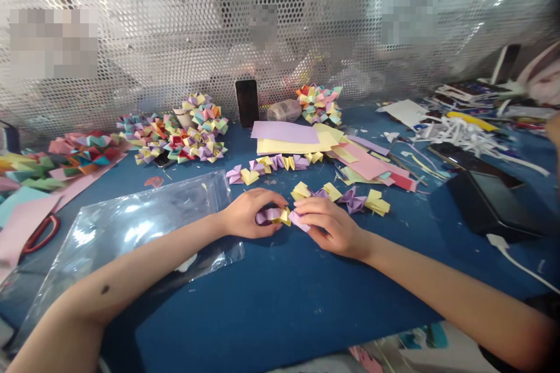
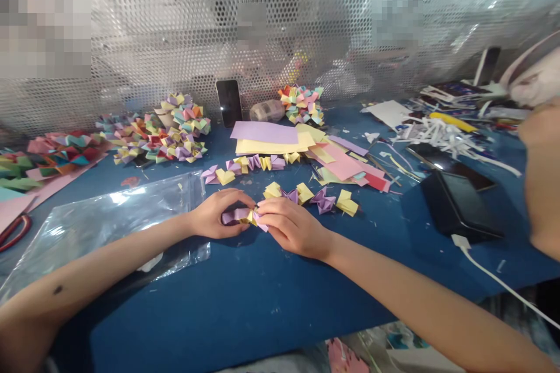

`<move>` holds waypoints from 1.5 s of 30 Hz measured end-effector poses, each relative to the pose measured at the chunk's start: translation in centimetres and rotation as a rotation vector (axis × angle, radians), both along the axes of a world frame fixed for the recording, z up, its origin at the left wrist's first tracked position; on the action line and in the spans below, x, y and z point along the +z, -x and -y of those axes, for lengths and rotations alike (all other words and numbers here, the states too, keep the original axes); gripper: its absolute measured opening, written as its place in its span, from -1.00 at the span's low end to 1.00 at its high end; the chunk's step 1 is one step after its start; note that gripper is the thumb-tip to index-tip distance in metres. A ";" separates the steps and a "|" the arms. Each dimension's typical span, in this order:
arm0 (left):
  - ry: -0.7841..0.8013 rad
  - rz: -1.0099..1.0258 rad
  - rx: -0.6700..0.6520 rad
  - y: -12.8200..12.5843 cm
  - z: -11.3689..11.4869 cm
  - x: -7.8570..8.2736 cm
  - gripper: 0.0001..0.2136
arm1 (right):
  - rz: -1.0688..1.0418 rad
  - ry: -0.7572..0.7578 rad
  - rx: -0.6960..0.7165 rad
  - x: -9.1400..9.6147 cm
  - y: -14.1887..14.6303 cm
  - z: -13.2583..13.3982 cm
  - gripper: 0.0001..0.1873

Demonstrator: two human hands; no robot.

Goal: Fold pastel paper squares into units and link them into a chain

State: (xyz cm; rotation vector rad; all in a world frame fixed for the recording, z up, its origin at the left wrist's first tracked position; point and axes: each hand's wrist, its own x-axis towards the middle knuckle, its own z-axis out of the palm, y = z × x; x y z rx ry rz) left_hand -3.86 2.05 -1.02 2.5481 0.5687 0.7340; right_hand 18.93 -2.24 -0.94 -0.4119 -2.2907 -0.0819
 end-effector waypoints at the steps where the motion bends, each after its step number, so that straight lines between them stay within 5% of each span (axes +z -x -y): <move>1: 0.004 0.014 0.002 0.0 0.0 0.0 -0.67 | 0.008 -0.024 0.007 0.0 0.0 0.0 -0.66; 16: 0.004 0.049 -0.091 0.3 -0.1 0.3 -0.85 | 0.093 -0.131 0.045 -0.6 0.1 0.3 -0.70; 27: -0.016 0.038 -0.142 0.3 -0.4 0.1 -0.77 | 0.086 -0.147 0.050 -0.2 0.8 0.5 -0.77; 35: 0.086 0.188 -0.002 0.3 -0.6 -0.1 -0.77 | -0.002 -0.036 -0.081 0.5 2.1 -1.0 -0.65; 45: 0.326 0.272 0.126 0.6 -1.1 -0.2 -0.72 | -0.087 0.080 -0.175 0.0 2.9 -1.9 -0.74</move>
